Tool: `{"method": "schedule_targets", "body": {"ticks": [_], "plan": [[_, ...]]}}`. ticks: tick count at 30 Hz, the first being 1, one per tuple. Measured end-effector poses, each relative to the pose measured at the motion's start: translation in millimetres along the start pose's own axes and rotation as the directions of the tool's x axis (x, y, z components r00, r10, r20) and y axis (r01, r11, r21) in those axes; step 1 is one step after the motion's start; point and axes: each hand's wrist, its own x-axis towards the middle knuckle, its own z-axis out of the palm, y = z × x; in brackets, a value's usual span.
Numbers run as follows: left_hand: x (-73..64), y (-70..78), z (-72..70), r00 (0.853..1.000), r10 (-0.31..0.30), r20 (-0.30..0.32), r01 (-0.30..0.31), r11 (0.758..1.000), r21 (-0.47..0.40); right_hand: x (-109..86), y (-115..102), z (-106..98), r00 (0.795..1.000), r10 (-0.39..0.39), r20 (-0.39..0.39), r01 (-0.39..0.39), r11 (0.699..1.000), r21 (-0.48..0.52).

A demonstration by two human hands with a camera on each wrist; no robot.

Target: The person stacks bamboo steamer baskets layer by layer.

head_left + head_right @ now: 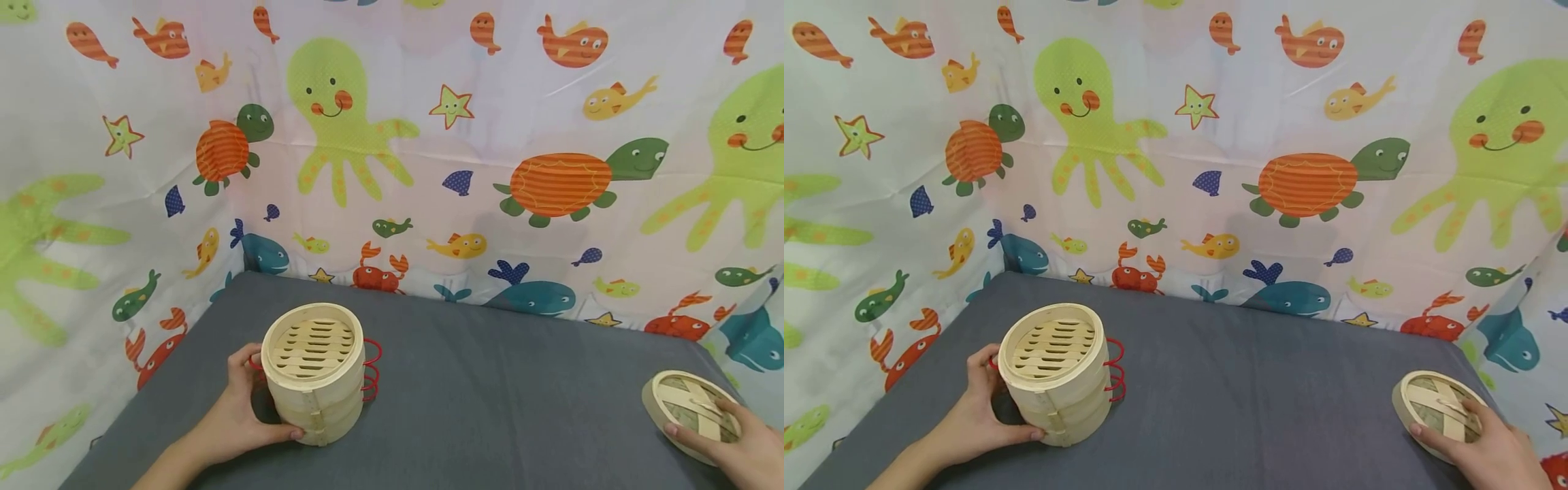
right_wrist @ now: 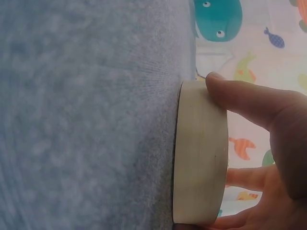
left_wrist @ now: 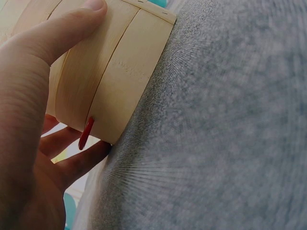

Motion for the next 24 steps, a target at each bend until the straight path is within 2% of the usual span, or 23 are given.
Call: {"method": "schedule_targets", "body": {"ticks": [6, 14, 20, 24], "plan": [[-1.8, 1.1, 2.6, 1.000, 0.009, -0.002, -0.009, 1.000, 0.000, -3.5, 0.8, -4.4, 1.000, -0.004, -0.025, 0.005, 0.999, 0.033], [-5.2, -2.0, 2.4, 1.000, 0.000, -0.002, 0.000, 1.000, 0.015, -1.6, 2.5, -8.8, 0.999, -0.012, -0.034, 0.012, 1.000, -0.006], [-3.3, -2.4, 3.3, 1.000, 0.015, 0.000, -0.015, 1.000, 0.006, -1.1, 4.1, -10.9, 0.999, 0.008, -0.034, -0.007, 1.000, 0.010], [-1.0, -2.5, 2.2, 1.000, 0.022, -0.004, -0.022, 1.000, 0.000, -3.9, 0.3, -12.8, 0.998, -0.026, -0.051, 0.026, 1.000, 0.003]]}}
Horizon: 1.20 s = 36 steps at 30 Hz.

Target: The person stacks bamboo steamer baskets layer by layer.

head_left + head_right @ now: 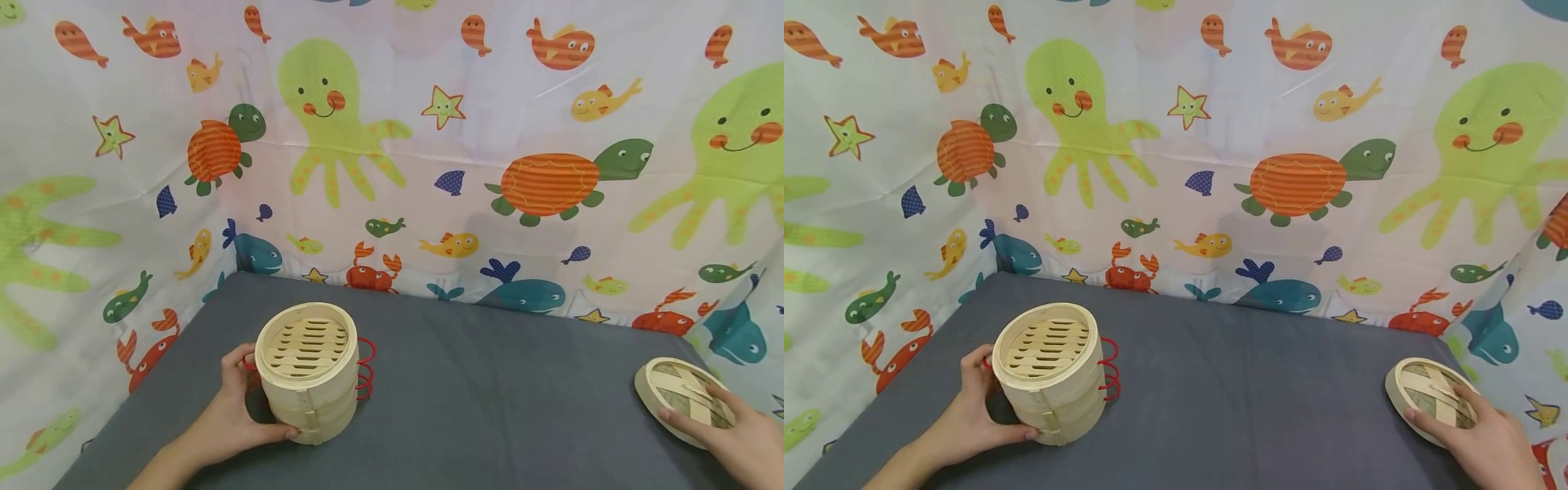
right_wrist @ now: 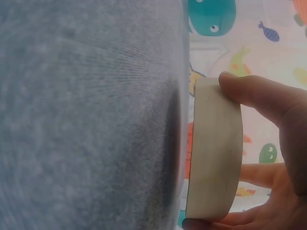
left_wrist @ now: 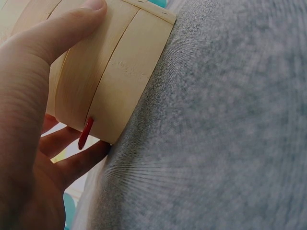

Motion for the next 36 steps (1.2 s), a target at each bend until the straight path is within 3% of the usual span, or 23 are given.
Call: {"method": "schedule_targets", "body": {"ticks": [8, 12, 20, 27, 36], "plan": [[-1.0, -0.5, -1.1, 1.000, -0.006, 0.012, 0.006, 1.000, 0.004, -5.0, -6.3, -4.0, 0.999, -0.034, -0.041, 0.033, 0.999, -0.024], [0.4, 0.5, -3.8, 1.000, 0.004, 0.007, -0.004, 1.000, 0.025, -5.8, -8.8, -3.0, 0.992, -0.119, -0.050, 0.118, 0.993, -0.019], [-0.1, 0.1, -3.6, 1.000, -0.001, 0.008, 0.001, 1.000, 0.022, -18.1, -16.1, -3.6, 0.938, -0.314, -0.146, 0.312, 0.949, -0.037], [-4.8, -3.5, -0.3, 1.000, -0.013, 0.016, 0.012, 1.000, 0.022, -33.5, -25.7, -5.4, 0.896, -0.401, -0.187, 0.406, 0.914, -0.018], [-0.9, -0.2, -1.5, 1.000, -0.016, 0.015, 0.015, 0.999, 0.033, -41.0, -42.1, -7.9, 0.884, -0.412, -0.223, 0.420, 0.907, -0.009]]}}
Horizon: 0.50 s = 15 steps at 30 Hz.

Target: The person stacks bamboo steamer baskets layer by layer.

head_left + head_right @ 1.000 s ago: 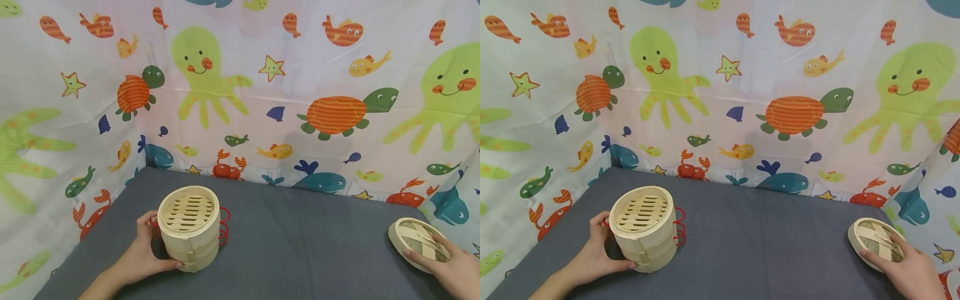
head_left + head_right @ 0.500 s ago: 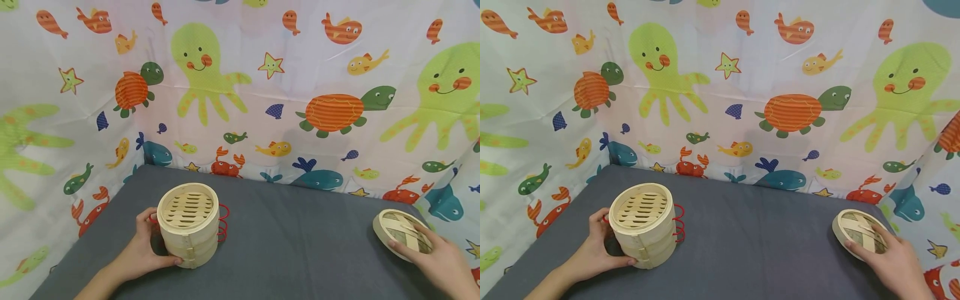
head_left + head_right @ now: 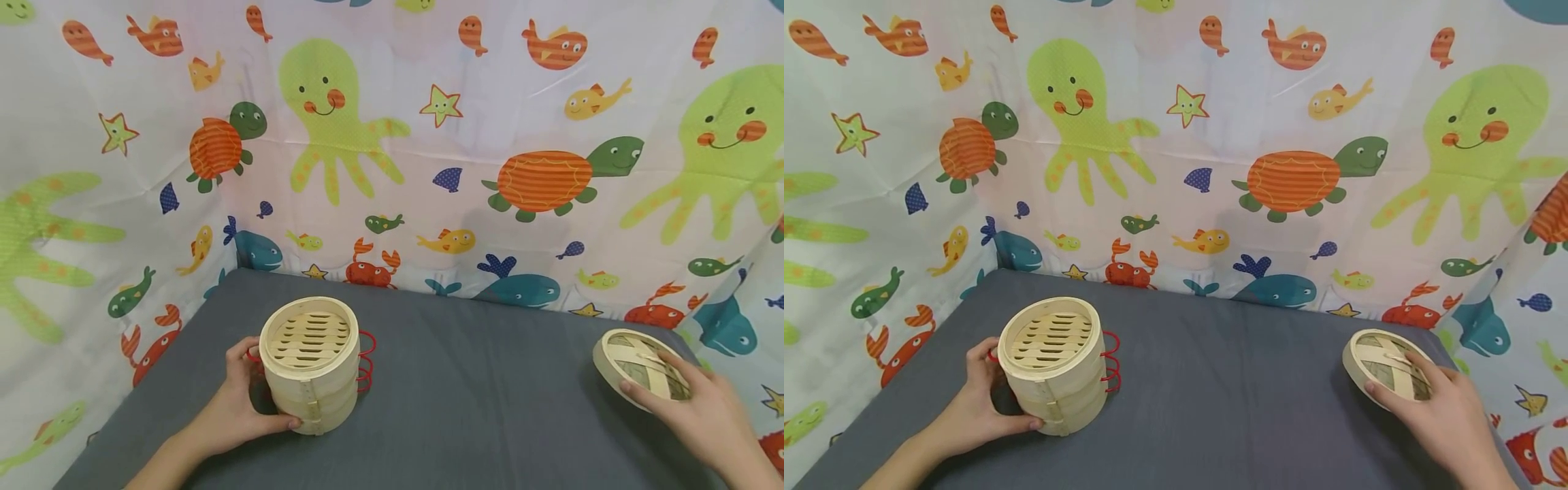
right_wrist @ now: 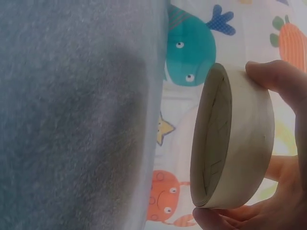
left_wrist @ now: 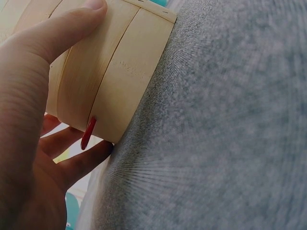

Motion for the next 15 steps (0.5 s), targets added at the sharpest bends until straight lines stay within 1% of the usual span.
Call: {"method": "schedule_targets", "body": {"ticks": [7, 10, 15], "plan": [[1.5, 2.1, -0.6, 1.000, 0.005, 0.003, -0.005, 1.000, -0.020, 0.8, -10.7, -1.4, 0.999, -0.032, -0.030, 0.032, 0.999, 0.011], [2.2, 2.8, -0.7, 1.000, 0.009, 0.005, -0.008, 1.000, -0.022, 0.5, -17.9, -1.1, 0.997, -0.058, -0.044, 0.059, 0.998, 0.022], [2.3, 3.5, -0.5, 1.000, 0.008, 0.003, -0.008, 1.000, -0.016, 1.3, -27.9, -0.2, 0.998, -0.063, -0.023, 0.064, 0.997, 0.040]]}}
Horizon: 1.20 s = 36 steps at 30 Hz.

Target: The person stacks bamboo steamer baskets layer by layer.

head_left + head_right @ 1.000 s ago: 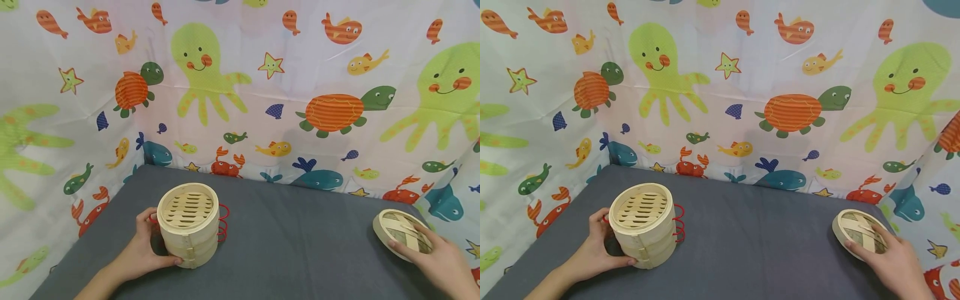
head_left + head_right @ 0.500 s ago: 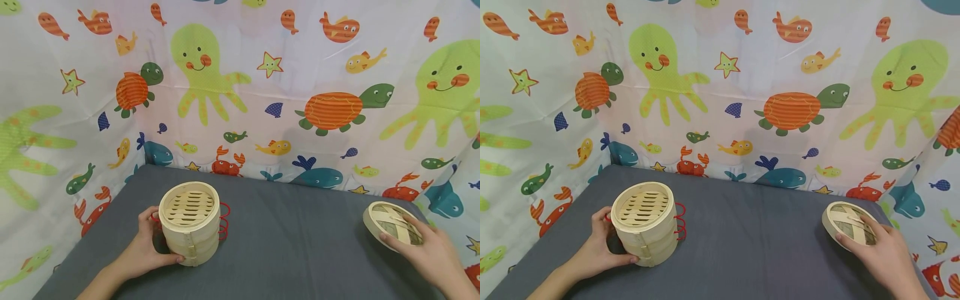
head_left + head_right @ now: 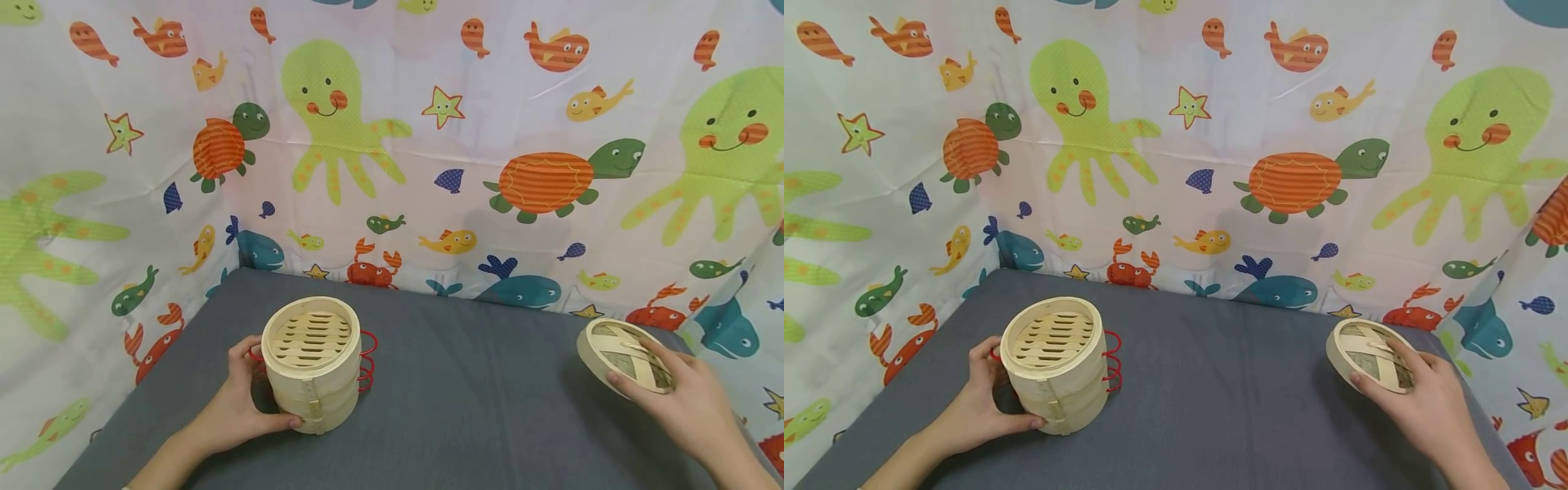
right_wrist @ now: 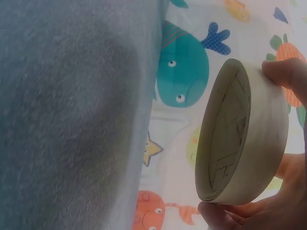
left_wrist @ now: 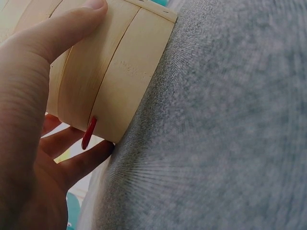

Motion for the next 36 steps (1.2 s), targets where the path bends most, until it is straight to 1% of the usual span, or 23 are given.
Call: {"method": "schedule_targets", "body": {"ticks": [2, 7, 15, 25, 32, 36], "plan": [[-0.5, -0.6, 0.1, 1.000, -0.002, 0.001, 0.002, 1.000, 0.003, 1.2, -2.4, 0.9, 1.000, 0.008, 0.010, -0.008, 1.000, 0.001], [-0.9, -3.5, 0.9, 1.000, -0.001, 0.003, 0.001, 1.000, 0.006, 3.7, -4.4, 3.3, 1.000, -0.016, -0.002, 0.017, 1.000, 0.012], [-2.0, -5.9, 0.2, 1.000, -0.001, -0.002, 0.001, 1.000, 0.013, 3.3, -9.0, 5.3, 0.997, -0.063, -0.046, 0.064, 0.997, 0.032], [-2.6, -2.6, 0.3, 1.000, -0.013, -0.008, 0.013, 1.000, 0.023, -0.2, -15.3, 8.4, 0.989, -0.107, -0.104, 0.114, 0.991, 0.069], [-3.5, -2.0, -0.7, 1.000, -0.018, -0.011, 0.018, 0.999, 0.030, 2.9, -21.5, 8.8, 0.994, -0.079, -0.079, 0.086, 0.992, 0.090], [-2.9, -4.1, 0.0, 1.000, -0.018, -0.007, 0.018, 0.999, 0.033, 3.0, -23.1, 9.3, 0.989, -0.096, -0.110, 0.107, 0.990, 0.091]]}}
